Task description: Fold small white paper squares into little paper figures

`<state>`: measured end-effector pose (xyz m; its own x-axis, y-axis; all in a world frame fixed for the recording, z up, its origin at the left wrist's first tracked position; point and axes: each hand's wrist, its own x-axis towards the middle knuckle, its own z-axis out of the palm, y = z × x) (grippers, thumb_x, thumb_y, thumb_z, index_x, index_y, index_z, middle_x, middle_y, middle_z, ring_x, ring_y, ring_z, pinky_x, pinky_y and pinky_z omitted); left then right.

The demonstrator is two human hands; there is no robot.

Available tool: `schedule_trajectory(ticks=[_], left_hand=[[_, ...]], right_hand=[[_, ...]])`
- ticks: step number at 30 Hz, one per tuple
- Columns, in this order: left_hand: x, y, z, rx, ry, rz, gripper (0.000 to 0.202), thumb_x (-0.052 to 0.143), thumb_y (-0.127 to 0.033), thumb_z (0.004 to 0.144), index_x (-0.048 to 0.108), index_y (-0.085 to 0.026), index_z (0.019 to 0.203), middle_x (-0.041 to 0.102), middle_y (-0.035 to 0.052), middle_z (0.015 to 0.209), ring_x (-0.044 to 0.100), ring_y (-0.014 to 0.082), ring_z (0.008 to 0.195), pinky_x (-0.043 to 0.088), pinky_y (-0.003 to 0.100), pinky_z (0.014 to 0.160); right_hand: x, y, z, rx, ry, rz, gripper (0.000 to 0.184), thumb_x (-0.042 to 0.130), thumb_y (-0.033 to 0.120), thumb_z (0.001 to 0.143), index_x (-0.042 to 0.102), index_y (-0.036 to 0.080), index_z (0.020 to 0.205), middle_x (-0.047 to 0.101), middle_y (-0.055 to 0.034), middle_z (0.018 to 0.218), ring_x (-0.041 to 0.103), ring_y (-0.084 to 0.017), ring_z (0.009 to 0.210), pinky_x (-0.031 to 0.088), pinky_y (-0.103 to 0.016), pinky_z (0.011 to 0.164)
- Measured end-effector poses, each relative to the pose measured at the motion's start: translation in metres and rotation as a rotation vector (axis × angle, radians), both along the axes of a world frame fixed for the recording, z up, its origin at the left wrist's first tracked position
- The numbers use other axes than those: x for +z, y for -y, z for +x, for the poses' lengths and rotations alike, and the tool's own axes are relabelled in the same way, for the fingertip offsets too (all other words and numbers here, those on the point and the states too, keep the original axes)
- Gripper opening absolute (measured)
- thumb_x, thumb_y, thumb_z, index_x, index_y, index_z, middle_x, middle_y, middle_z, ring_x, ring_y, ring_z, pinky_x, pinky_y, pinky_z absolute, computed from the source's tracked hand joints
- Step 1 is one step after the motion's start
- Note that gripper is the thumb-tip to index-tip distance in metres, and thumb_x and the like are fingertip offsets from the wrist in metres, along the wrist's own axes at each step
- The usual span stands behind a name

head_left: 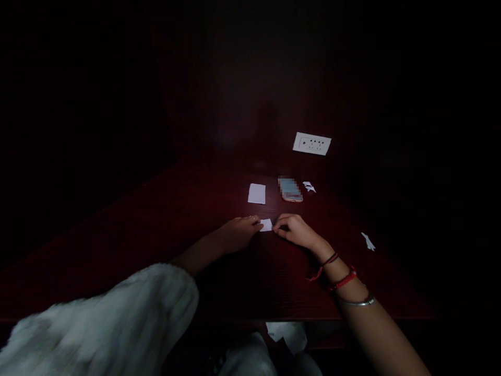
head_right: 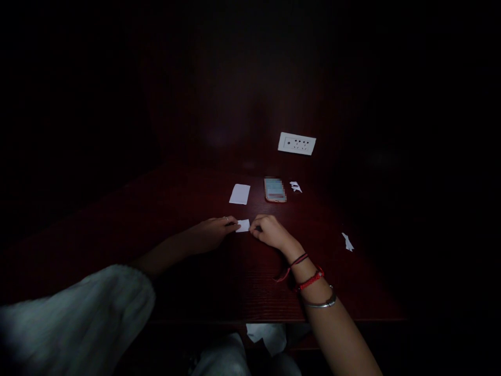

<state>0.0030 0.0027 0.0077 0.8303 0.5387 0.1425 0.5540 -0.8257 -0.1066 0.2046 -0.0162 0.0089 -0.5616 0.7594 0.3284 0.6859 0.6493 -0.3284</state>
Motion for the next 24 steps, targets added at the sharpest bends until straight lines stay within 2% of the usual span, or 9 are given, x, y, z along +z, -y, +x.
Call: schedule_trajectory(ticks=[6, 11, 13, 18, 24], left_hand=[[0.002, 0.002, 0.003, -0.004, 0.009, -0.056, 0.039, 0.030, -0.010, 0.076, 0.037, -0.020, 0.113, 0.044, 0.0067, 0.105, 0.046, 0.0154, 0.090, 0.037, 0.025, 0.075], [0.003, 0.003, 0.002, -0.027, -0.018, -0.067, 0.044, 0.031, -0.010, 0.075, 0.034, -0.027, 0.115, 0.039, 0.0050, 0.109, 0.047, 0.0150, 0.087, 0.038, 0.025, 0.073], [0.003, 0.002, 0.001, -0.030, -0.020, -0.077, 0.045, 0.032, -0.010, 0.074, 0.032, -0.028, 0.115, 0.038, 0.0042, 0.110, 0.046, 0.0148, 0.089, 0.037, 0.025, 0.074], [0.003, 0.001, 0.000, -0.043, -0.012, -0.087, 0.046, 0.033, -0.011, 0.074, 0.031, -0.029, 0.116, 0.032, 0.0028, 0.118, 0.040, 0.0160, 0.100, 0.034, 0.027, 0.079], [0.005, 0.002, 0.001, -0.037, -0.032, -0.074, 0.052, 0.034, -0.008, 0.071, 0.028, -0.030, 0.118, 0.036, 0.0033, 0.118, 0.040, 0.0165, 0.102, 0.032, 0.029, 0.082]], right_hand=[[-0.004, -0.004, 0.000, -0.057, -0.087, -0.017, 0.012, 0.048, 0.015, 0.070, 0.060, 0.015, 0.074, 0.055, -0.0023, 0.073, 0.048, -0.009, 0.067, 0.037, -0.021, 0.064], [-0.012, -0.014, -0.002, -0.188, -0.161, 0.006, 0.024, 0.050, 0.020, 0.070, 0.057, 0.016, 0.093, 0.053, -0.0039, 0.082, 0.048, -0.011, 0.073, 0.037, -0.023, 0.068], [-0.014, -0.018, -0.003, -0.187, -0.152, -0.002, 0.026, 0.051, 0.020, 0.070, 0.056, 0.016, 0.095, 0.052, -0.0044, 0.084, 0.047, -0.011, 0.076, 0.037, -0.024, 0.071], [-0.015, -0.023, -0.002, -0.156, -0.105, -0.028, 0.019, 0.051, 0.019, 0.070, 0.058, 0.016, 0.088, 0.050, -0.0037, 0.082, 0.046, -0.011, 0.077, 0.036, -0.024, 0.073], [-0.014, -0.027, -0.002, -0.115, -0.062, -0.033, 0.019, 0.051, 0.018, 0.070, 0.056, 0.016, 0.089, 0.046, -0.0034, 0.082, 0.044, -0.011, 0.077, 0.034, -0.025, 0.074]])
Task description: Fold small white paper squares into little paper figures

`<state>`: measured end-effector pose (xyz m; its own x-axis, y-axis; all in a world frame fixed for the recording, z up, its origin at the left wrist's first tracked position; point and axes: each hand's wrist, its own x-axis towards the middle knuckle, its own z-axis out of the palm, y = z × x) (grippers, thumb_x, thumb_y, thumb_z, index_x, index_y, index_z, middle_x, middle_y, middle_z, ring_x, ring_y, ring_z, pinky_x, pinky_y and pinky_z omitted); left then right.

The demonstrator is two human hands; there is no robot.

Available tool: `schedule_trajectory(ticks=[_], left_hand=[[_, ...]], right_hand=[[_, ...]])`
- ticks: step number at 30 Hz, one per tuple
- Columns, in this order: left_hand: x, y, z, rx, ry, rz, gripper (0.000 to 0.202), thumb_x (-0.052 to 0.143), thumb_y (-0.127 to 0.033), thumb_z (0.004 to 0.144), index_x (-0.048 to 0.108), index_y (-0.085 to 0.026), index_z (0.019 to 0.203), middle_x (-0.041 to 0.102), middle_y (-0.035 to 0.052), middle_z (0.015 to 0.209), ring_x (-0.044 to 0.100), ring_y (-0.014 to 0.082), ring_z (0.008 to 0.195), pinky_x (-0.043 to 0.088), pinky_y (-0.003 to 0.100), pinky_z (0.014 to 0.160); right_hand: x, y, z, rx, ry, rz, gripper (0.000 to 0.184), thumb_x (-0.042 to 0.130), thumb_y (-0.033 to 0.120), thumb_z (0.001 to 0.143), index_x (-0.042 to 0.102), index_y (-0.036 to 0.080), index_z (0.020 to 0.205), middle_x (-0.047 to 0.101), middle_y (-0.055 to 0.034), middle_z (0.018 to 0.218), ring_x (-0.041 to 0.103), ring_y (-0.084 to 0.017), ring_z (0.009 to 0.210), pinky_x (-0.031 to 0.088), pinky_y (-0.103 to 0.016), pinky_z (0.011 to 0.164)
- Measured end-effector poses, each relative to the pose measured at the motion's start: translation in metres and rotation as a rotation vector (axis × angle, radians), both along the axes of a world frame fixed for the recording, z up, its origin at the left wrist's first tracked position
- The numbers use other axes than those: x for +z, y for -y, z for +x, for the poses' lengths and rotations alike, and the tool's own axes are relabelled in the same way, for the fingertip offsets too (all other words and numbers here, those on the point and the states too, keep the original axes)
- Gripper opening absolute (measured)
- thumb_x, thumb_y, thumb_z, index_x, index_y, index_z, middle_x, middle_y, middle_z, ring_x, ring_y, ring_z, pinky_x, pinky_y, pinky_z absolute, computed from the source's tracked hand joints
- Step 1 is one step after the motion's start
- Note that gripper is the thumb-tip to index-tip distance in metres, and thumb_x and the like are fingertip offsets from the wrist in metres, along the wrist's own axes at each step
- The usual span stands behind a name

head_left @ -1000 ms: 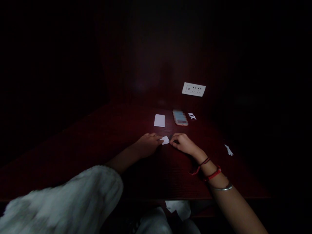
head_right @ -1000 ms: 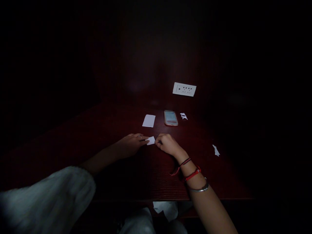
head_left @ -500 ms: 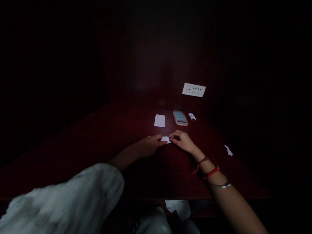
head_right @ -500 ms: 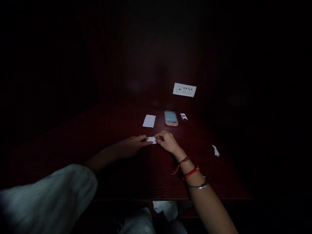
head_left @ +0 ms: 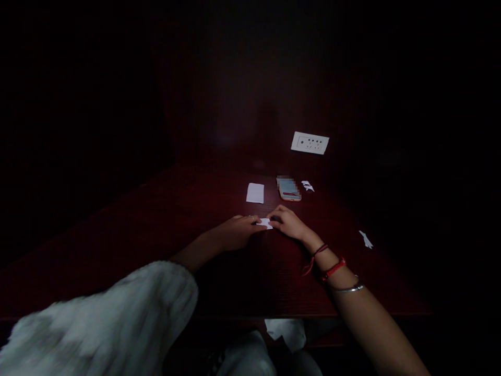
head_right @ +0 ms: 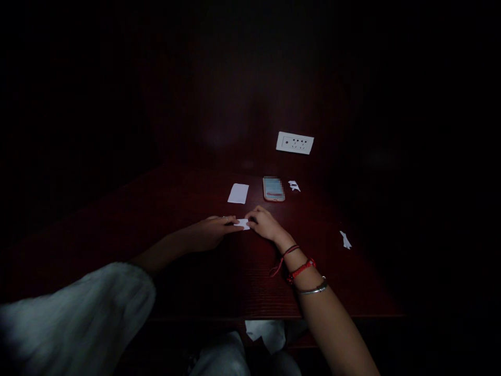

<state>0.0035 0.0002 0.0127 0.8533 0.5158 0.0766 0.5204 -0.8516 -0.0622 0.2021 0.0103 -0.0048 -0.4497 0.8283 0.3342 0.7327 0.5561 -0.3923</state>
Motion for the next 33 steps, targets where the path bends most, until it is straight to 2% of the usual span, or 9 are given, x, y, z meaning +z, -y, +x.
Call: schedule_trajectory(ticks=[8, 19, 27, 30, 33], left_hand=[[0.0027, -0.0002, -0.0011, -0.031, 0.033, -0.073, 0.056, 0.035, -0.005, 0.070, 0.027, -0.031, 0.119, 0.035, 0.0015, 0.118, 0.045, 0.0134, 0.095, 0.035, 0.024, 0.077], [0.0026, -0.0021, -0.0025, -0.088, 0.049, -0.075, 0.053, 0.036, -0.003, 0.069, 0.034, -0.028, 0.116, 0.036, 0.0016, 0.118, 0.044, 0.0132, 0.096, 0.034, 0.023, 0.080], [0.0035, -0.0012, -0.0021, -0.101, 0.034, -0.068, 0.054, 0.035, -0.003, 0.069, 0.033, -0.028, 0.116, 0.035, 0.0014, 0.119, 0.042, 0.0134, 0.098, 0.033, 0.024, 0.081], [0.0034, -0.0016, -0.0024, -0.099, 0.036, -0.072, 0.053, 0.035, -0.004, 0.069, 0.033, -0.028, 0.116, 0.035, 0.0014, 0.119, 0.042, 0.0137, 0.098, 0.034, 0.025, 0.081], [0.0036, -0.0017, -0.0032, -0.102, 0.039, -0.079, 0.053, 0.035, -0.004, 0.070, 0.032, -0.028, 0.116, 0.034, 0.0017, 0.120, 0.042, 0.0141, 0.099, 0.034, 0.025, 0.080]], right_hand=[[0.0037, -0.0008, 0.0001, 0.062, 0.023, -0.023, 0.017, 0.051, 0.017, 0.070, 0.053, 0.016, 0.087, 0.042, -0.0022, 0.081, 0.041, -0.010, 0.075, 0.033, -0.024, 0.073], [0.0037, 0.0000, 0.0011, 0.086, 0.057, -0.097, 0.013, 0.052, 0.015, 0.068, 0.051, 0.015, 0.081, 0.039, -0.0020, 0.081, 0.040, -0.010, 0.075, 0.033, -0.022, 0.069], [0.0073, 0.0051, -0.0046, 0.124, 0.026, -0.012, 0.003, 0.050, 0.012, 0.068, 0.049, 0.014, 0.071, 0.045, -0.0011, 0.074, 0.042, -0.010, 0.070, 0.033, -0.020, 0.065], [0.0078, 0.0066, -0.0063, 0.116, -0.006, -0.025, 0.008, 0.049, 0.011, 0.069, 0.050, 0.014, 0.076, 0.048, 0.0003, 0.069, 0.043, -0.008, 0.065, 0.033, -0.020, 0.062], [0.0070, 0.0065, -0.0054, 0.072, -0.014, -0.022, 0.016, 0.052, 0.013, 0.068, 0.053, 0.014, 0.084, 0.049, -0.0009, 0.073, 0.044, -0.009, 0.067, 0.034, -0.021, 0.064]])
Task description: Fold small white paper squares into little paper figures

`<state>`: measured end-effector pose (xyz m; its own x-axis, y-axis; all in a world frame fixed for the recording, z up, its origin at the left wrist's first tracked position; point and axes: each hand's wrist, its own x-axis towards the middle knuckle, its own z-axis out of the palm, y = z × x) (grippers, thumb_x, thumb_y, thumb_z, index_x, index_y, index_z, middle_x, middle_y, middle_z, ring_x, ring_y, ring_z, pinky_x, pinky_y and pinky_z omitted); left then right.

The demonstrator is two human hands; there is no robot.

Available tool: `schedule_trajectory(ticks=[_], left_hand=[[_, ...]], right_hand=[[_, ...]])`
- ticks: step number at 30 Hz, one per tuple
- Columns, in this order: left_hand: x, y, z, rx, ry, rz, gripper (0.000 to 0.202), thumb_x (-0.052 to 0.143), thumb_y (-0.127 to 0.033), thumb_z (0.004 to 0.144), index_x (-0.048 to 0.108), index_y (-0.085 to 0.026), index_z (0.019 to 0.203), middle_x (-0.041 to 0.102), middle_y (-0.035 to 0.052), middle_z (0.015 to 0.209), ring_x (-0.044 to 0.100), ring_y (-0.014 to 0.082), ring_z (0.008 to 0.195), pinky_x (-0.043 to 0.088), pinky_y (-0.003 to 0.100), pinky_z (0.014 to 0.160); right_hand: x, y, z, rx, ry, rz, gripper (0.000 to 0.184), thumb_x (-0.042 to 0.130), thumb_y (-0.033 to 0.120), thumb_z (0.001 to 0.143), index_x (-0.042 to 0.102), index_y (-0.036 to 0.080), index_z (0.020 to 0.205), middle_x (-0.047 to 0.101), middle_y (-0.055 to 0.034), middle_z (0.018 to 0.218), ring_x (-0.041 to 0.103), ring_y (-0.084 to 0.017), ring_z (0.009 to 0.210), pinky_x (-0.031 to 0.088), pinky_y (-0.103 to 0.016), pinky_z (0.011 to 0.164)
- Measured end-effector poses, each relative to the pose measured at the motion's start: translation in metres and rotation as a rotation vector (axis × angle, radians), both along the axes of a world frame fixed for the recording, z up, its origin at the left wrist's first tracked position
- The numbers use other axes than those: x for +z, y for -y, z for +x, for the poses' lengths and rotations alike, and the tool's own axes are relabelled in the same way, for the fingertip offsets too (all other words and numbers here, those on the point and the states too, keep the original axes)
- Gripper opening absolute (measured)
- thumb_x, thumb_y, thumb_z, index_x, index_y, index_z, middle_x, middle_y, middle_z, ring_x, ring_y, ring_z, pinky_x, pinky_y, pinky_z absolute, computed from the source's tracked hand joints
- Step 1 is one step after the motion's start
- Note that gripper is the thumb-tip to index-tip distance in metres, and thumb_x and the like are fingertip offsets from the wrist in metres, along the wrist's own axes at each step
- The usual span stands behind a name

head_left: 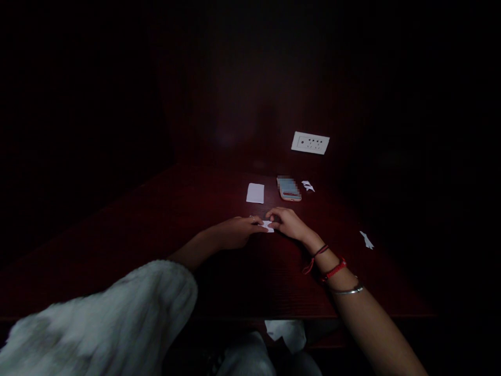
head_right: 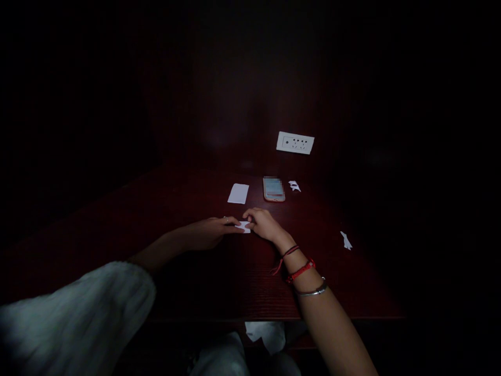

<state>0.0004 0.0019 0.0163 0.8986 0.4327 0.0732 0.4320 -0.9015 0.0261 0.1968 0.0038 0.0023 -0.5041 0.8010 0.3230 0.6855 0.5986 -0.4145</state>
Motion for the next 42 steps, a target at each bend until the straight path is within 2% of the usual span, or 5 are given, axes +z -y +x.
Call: schedule_trajectory(ticks=[5, 11, 17, 24, 42], left_hand=[[0.000, 0.001, 0.000, 0.002, 0.006, 0.000, 0.055, 0.035, -0.003, 0.069, 0.031, -0.030, 0.117, 0.035, 0.0011, 0.119, 0.043, 0.0135, 0.098, 0.034, 0.025, 0.080], [0.000, 0.002, 0.000, -0.001, 0.020, 0.014, 0.054, 0.034, -0.002, 0.069, 0.032, -0.029, 0.116, 0.035, 0.0000, 0.119, 0.043, 0.0128, 0.098, 0.034, 0.024, 0.081], [0.000, 0.000, 0.000, 0.000, 0.023, 0.011, 0.051, 0.034, -0.004, 0.070, 0.035, -0.028, 0.115, 0.035, -0.0002, 0.119, 0.043, 0.0132, 0.098, 0.034, 0.024, 0.082], [-0.003, -0.002, -0.001, 0.012, -0.003, 0.007, 0.052, 0.033, -0.004, 0.070, 0.033, -0.029, 0.116, 0.034, -0.0006, 0.119, 0.042, 0.0128, 0.099, 0.033, 0.025, 0.082], [-0.005, -0.003, -0.001, 0.003, 0.011, 0.020, 0.047, 0.033, -0.008, 0.073, 0.034, -0.030, 0.114, 0.035, -0.0001, 0.117, 0.045, 0.0132, 0.094, 0.035, 0.024, 0.078]], right_hand=[[-0.001, -0.002, 0.002, -0.006, 0.046, 0.029, 0.010, 0.054, 0.014, 0.067, 0.057, 0.015, 0.076, 0.046, -0.0025, 0.078, 0.043, -0.010, 0.073, 0.034, -0.022, 0.069], [0.001, -0.001, -0.001, 0.022, 0.045, 0.044, 0.004, 0.052, 0.011, 0.067, 0.053, 0.013, 0.070, 0.048, -0.0013, 0.071, 0.044, -0.009, 0.068, 0.034, -0.020, 0.064], [0.001, 0.001, 0.002, -0.023, -0.024, -0.003, 0.017, 0.051, 0.011, 0.067, 0.055, 0.013, 0.083, 0.056, -0.0006, 0.070, 0.048, -0.007, 0.061, 0.035, -0.018, 0.058], [0.002, 0.003, 0.003, -0.074, 0.011, -0.003, 0.010, 0.052, 0.013, 0.066, 0.061, 0.014, 0.071, 0.059, -0.0010, 0.067, 0.051, -0.008, 0.062, 0.036, -0.019, 0.060], [0.005, 0.014, 0.004, 0.087, 0.150, 0.096, 0.012, 0.047, 0.013, 0.072, 0.059, 0.013, 0.070, 0.057, -0.0034, 0.072, 0.051, -0.009, 0.068, 0.036, -0.019, 0.064]])
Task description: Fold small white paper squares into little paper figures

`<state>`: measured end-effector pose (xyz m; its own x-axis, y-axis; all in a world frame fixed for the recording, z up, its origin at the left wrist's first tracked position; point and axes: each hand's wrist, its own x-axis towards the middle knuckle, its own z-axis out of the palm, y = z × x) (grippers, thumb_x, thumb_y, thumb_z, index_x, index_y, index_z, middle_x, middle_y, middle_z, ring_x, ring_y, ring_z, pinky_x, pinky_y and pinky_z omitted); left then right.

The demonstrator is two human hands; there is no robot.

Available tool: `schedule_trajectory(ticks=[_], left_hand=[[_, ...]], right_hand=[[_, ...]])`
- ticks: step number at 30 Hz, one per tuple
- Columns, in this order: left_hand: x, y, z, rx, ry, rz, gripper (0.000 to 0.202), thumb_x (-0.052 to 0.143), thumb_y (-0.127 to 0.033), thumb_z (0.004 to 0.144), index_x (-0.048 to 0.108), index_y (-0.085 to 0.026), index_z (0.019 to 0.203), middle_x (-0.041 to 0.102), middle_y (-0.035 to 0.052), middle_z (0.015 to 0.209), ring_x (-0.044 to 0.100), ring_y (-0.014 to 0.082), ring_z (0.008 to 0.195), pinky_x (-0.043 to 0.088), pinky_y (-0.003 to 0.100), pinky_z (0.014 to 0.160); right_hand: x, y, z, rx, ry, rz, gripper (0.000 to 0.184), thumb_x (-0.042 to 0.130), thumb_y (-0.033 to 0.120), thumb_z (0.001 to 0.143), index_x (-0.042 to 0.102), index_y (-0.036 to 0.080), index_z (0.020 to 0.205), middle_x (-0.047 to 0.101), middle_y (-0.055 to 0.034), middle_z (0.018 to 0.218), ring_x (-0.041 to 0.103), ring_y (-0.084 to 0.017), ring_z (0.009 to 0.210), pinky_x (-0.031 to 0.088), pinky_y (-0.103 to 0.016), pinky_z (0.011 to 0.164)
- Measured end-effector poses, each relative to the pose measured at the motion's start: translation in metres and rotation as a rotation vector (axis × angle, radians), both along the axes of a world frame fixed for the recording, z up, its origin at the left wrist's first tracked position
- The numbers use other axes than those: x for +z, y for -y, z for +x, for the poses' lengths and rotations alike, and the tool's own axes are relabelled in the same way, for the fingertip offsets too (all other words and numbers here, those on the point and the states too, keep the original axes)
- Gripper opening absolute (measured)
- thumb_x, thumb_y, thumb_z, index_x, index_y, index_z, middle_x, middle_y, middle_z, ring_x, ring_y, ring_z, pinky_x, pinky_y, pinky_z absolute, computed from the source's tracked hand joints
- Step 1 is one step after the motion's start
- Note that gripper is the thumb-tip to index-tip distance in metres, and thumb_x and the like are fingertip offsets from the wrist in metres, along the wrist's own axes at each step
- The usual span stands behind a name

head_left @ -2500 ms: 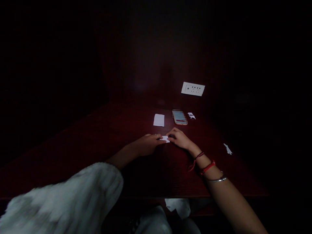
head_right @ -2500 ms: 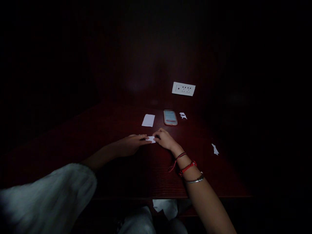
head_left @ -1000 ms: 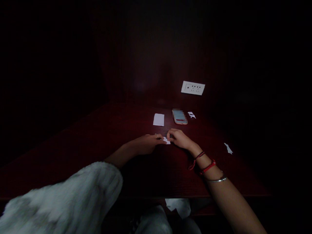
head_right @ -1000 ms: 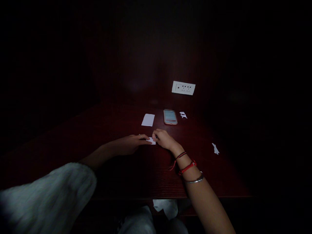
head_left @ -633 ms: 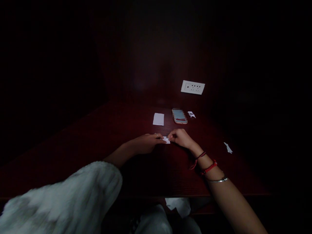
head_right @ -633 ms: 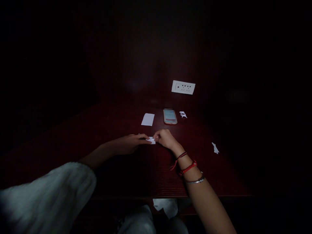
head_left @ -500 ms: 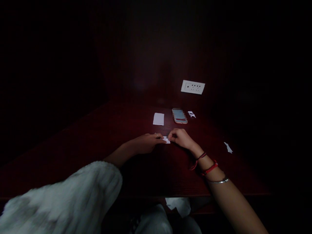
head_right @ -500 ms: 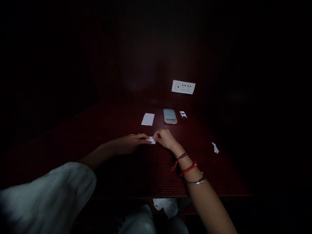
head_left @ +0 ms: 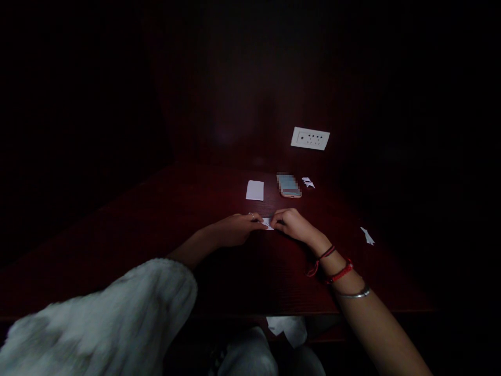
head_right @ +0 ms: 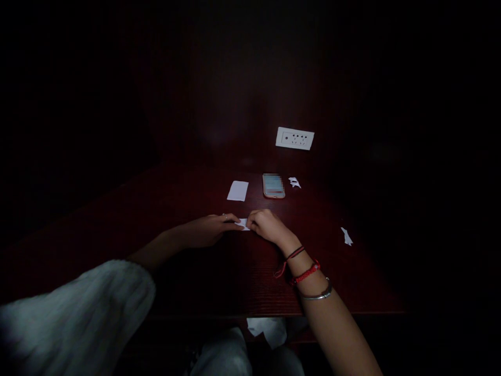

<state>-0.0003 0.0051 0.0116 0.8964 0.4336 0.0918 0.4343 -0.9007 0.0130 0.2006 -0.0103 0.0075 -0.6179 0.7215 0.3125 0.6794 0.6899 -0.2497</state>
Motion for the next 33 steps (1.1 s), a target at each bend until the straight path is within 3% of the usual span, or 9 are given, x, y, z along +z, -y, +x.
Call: schedule_trajectory(ticks=[9, 20, 33], left_hand=[[-0.002, -0.002, 0.001, 0.021, 0.029, -0.011, 0.045, 0.032, -0.006, 0.072, 0.032, -0.022, 0.114, 0.043, 0.0021, 0.108, 0.045, 0.0129, 0.092, 0.035, 0.022, 0.077], [-0.005, -0.001, 0.002, 0.017, 0.007, 0.031, 0.045, 0.032, -0.009, 0.073, 0.033, -0.025, 0.115, 0.038, 0.0017, 0.114, 0.044, 0.0142, 0.093, 0.035, 0.024, 0.075], [-0.004, 0.001, 0.004, 0.080, -0.012, -0.027, 0.046, 0.032, -0.010, 0.072, 0.033, -0.026, 0.115, 0.036, 0.0009, 0.116, 0.044, 0.0136, 0.095, 0.035, 0.024, 0.077]], right_hand=[[0.000, 0.002, 0.000, -0.010, 0.032, 0.014, 0.015, 0.045, 0.011, 0.072, 0.059, 0.013, 0.072, 0.057, -0.0036, 0.076, 0.051, -0.010, 0.072, 0.036, -0.020, 0.067], [0.001, 0.005, -0.002, 0.009, 0.040, 0.011, 0.018, 0.045, 0.010, 0.071, 0.061, 0.012, 0.075, 0.058, -0.0042, 0.079, 0.052, -0.010, 0.073, 0.038, -0.020, 0.069], [0.006, 0.012, 0.003, 0.059, 0.038, -0.054, 0.017, 0.049, 0.014, 0.068, 0.062, 0.014, 0.080, 0.058, -0.0040, 0.087, 0.052, -0.011, 0.077, 0.038, -0.021, 0.074]])
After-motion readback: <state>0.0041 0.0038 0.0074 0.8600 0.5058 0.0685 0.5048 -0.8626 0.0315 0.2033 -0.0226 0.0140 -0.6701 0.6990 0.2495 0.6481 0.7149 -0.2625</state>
